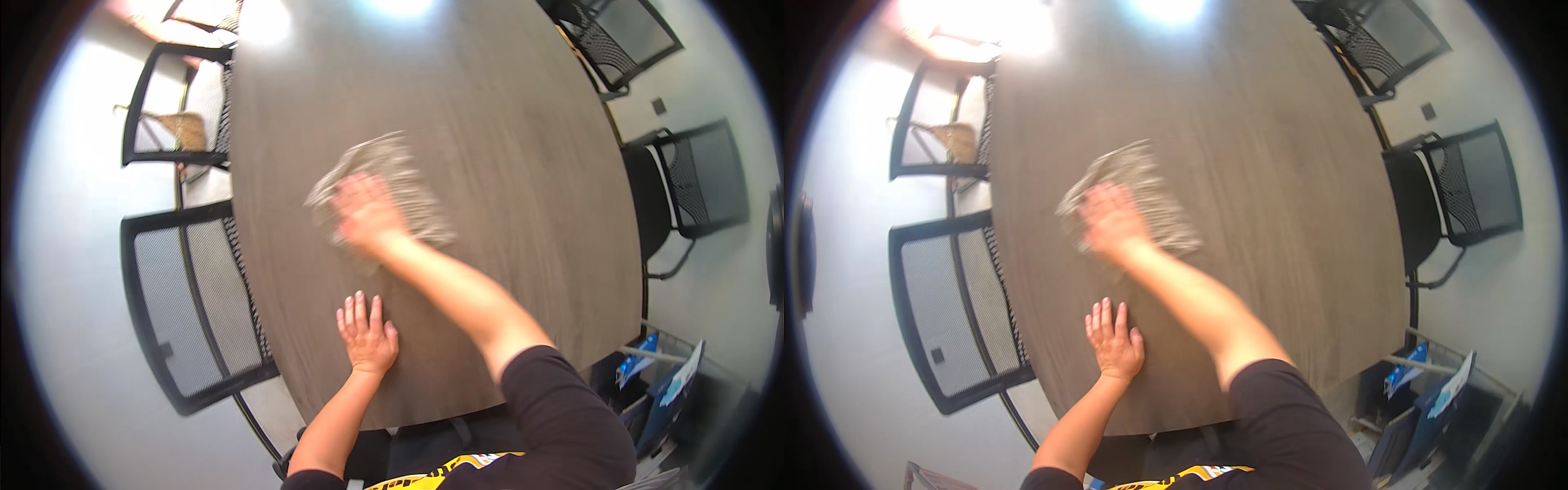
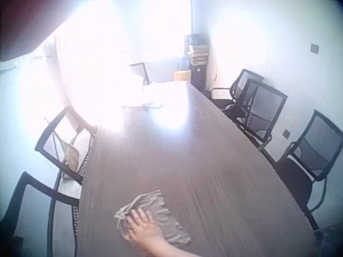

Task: The person wipes a wooden table with a cloth, picks up a glass bowl, and wipes the inside of the bowl over a trash can.

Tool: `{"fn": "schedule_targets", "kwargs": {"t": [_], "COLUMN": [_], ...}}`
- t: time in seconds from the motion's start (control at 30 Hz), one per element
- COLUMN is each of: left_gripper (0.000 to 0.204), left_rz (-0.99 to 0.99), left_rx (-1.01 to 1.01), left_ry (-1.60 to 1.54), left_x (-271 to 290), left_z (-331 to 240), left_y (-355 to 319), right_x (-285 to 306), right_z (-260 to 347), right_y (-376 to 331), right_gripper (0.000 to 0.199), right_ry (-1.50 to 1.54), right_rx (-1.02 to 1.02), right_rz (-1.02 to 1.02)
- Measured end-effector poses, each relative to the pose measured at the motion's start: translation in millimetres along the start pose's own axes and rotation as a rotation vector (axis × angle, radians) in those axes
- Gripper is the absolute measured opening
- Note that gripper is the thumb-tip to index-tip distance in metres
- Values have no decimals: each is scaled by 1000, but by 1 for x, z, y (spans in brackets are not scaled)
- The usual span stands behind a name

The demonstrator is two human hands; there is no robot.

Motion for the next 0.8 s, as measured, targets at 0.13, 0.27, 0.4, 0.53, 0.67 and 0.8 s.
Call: {"fn": "schedule_targets", "kwargs": {"t": [0.13,0.27,0.4,0.53,0.67,0.8], "left_gripper": [59,60,63,63,63,63], "left_rz": [-6,36,13,31,19,31], "left_rx": [-25,-17,-46,-19,-35,-42], "left_ry": [-5,-8,9,42,68,72], "left_x": [-9,-6,-4,3,-1,-7], "left_z": [-6,-7,-6,0,-9,-14], "left_y": [0,3,6,5,8,8], "right_x": [-75,-81,-58,21,140,224], "right_z": [89,94,15,-146,-351,-472], "right_y": [25,46,86,105,17,-133], "right_gripper": [60,60,61,64,68,71], "right_ry": [207,230,261,2,-302,-450], "right_rx": [258,352,148,-205,-544,-836], "right_rz": [119,211,196,85,-155,-255]}}
Point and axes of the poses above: each hand's wrist, its own y-axis towards the middle knuckle, its own x-axis out of the back of the hand, z = x × y, the point moved 5 cm from there along y, towards the middle knuckle, and after that the axes turned 6 degrees about y, right-handed, at the moved point
